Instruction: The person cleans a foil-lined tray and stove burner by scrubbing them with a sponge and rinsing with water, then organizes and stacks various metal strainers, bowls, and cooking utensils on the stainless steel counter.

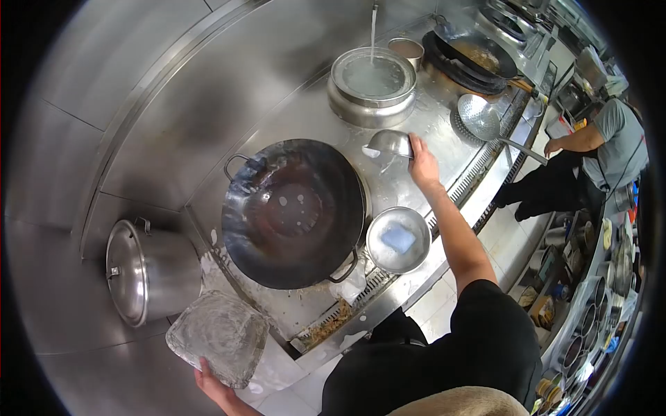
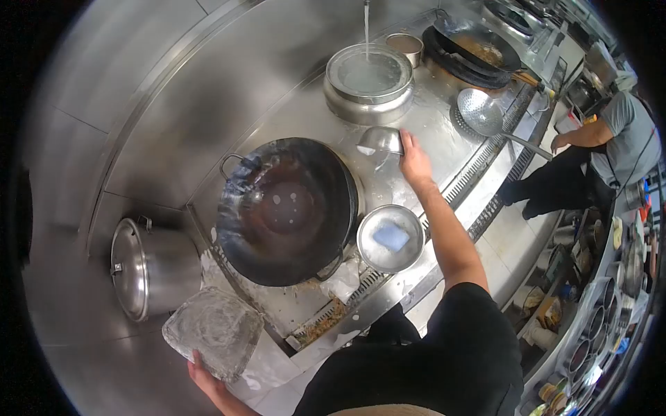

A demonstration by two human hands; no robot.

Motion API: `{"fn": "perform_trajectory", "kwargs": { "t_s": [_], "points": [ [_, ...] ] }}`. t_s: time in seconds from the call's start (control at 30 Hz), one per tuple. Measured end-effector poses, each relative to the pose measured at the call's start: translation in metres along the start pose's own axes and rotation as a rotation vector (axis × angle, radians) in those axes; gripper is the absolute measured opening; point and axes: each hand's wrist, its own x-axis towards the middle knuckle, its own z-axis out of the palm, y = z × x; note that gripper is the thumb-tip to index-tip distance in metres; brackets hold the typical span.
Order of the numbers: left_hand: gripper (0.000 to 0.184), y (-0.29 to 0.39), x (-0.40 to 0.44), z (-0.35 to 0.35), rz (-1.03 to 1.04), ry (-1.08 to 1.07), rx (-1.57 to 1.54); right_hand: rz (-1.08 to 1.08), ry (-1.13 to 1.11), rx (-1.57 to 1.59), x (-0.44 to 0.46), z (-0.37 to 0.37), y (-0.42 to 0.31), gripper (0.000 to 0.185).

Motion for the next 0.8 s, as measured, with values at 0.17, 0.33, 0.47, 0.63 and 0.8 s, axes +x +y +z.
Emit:
{"fn": "perform_trajectory", "kwargs": {
  "t_s": [0.17,0.33,0.47,0.63,0.8],
  "points": [
    [0.028,0.004,0.001,0.025,0.004,-0.005,0.129,-0.054,0.203,-0.008,0.098,-0.009,-0.032,0.069],
    [0.024,-0.003,-0.007,0.023,-0.002,0.021,0.201,0.179,0.191,-0.020,0.213,0.040,-0.048,0.052],
    [0.024,-0.004,-0.017,0.022,-0.037,0.068,0.196,0.427,0.102,-0.001,0.262,0.087,-0.041,0.045],
    [0.025,-0.010,-0.026,0.017,-0.058,0.094,0.249,0.648,-0.177,0.372,0.313,0.154,0.015,0.048],
    [0.030,-0.008,-0.032,0.028,-0.100,0.086,0.284,0.857,-0.163,1.189,0.298,0.142,0.007,0.031]
  ]
}}
